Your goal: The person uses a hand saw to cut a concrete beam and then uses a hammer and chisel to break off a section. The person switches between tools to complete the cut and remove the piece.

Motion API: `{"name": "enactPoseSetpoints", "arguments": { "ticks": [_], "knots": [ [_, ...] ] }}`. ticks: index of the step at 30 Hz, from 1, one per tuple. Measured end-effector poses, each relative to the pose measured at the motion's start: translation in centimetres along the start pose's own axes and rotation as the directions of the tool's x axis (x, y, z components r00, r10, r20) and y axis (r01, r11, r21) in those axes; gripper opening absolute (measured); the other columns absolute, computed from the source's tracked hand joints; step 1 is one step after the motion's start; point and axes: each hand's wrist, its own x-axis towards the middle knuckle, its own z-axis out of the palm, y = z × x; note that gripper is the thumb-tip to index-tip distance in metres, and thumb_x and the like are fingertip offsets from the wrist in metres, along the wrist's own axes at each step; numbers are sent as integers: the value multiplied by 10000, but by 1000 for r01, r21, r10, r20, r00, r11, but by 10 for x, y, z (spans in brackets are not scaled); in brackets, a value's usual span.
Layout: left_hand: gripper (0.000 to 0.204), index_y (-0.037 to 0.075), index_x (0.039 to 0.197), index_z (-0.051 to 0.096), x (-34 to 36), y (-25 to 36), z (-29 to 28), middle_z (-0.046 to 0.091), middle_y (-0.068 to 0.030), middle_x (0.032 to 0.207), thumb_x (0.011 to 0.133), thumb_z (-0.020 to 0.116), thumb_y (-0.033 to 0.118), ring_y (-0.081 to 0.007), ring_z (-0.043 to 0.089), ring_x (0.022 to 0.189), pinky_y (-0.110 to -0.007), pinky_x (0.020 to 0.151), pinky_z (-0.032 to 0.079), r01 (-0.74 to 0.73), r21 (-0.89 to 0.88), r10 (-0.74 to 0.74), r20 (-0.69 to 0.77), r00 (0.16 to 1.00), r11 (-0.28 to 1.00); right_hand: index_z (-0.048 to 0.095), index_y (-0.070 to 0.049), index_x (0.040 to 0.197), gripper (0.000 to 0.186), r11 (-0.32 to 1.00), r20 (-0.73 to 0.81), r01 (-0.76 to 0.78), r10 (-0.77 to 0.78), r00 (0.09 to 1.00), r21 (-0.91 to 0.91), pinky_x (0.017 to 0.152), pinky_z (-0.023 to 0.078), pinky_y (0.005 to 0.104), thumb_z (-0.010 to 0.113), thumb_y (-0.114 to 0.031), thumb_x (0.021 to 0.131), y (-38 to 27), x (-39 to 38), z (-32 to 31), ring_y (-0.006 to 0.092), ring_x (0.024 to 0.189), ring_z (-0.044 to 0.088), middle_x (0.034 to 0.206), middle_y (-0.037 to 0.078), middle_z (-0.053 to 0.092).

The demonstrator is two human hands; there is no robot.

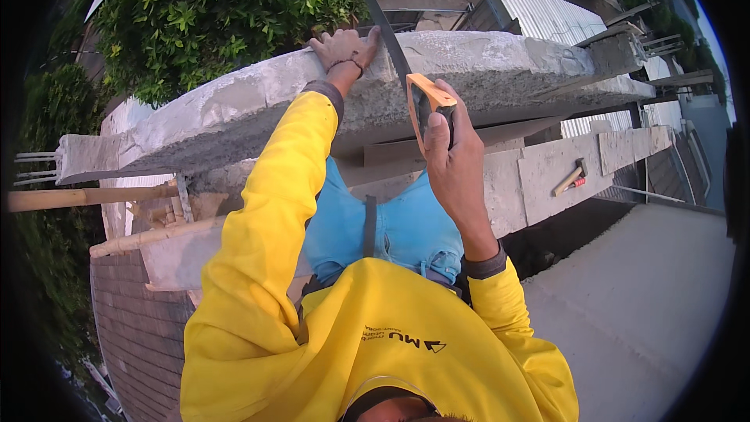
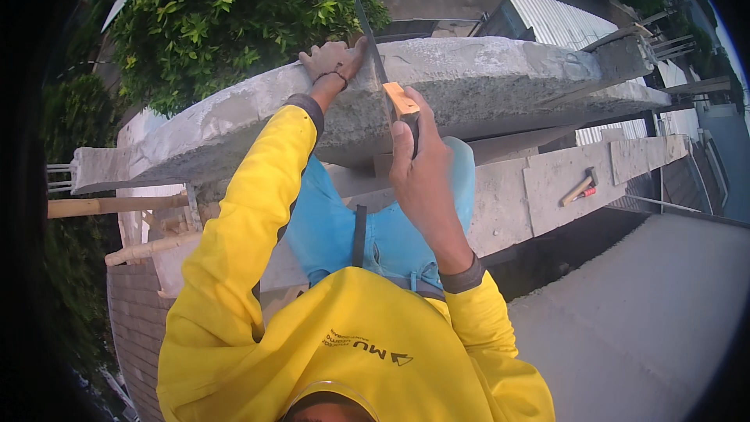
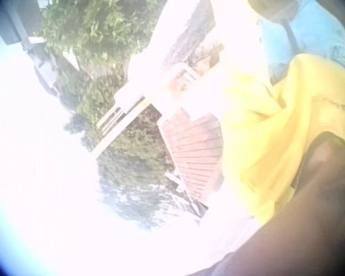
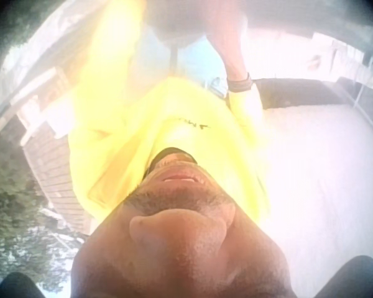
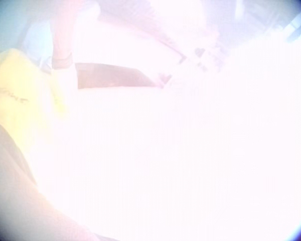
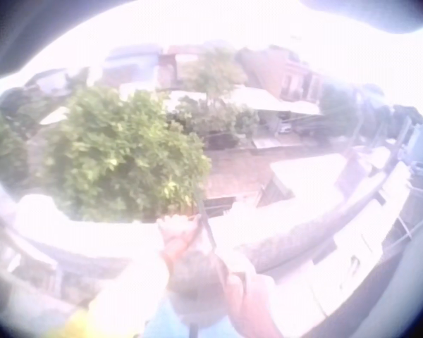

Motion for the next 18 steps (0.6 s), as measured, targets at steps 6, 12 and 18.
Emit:
{"name": "enactPoseSetpoints", "arguments": {
  "ticks": [6, 12, 18],
  "knots": [
    [658, 104, 1182, 814, 2, -1, -1, 770, -133, 1263, 1087, 313, 520, -334, 641, 1285, -586, 1117, 323, 12, -49, -13, -16, 1000, 999, 524, 8, 1451, 387, 992, 15, -32, 34, 999, -123, 762, 541, 544, 506, -161, 1103, -26, 45, 16, 512, 908, 713, 1001, 295, 727],
    [598, 52, 1080, 832, 0, -3, -1, 799, -128, 1159, 1064, 346, 398, -330, 652, 1244, -569, 1101, 320, 4, -92, -9, -53, 999, 996, 511, 11, 1470, 412, 986, 31, -10, 15, 999, -164, 772, 559, 519, 517, -174, 1102, -32, 21, 10, 498, 877, 723, 1036, 285, 740],
    [578, 89, 1147, 821, 5, -5, 8, 776, -123, 1258, 1059, 359, 425, -325, 656, 1265, -582, 1124, 330, -10, -77, 6, -58, 998, 997, 422, -32, 1572, 476, 994, 11, 20, -19, 1000, -110, 673, 541, 407, 499, -167, 1122, -23, -77, -16, 364, 723, 705, 959, 231, 734]
  ]
}}
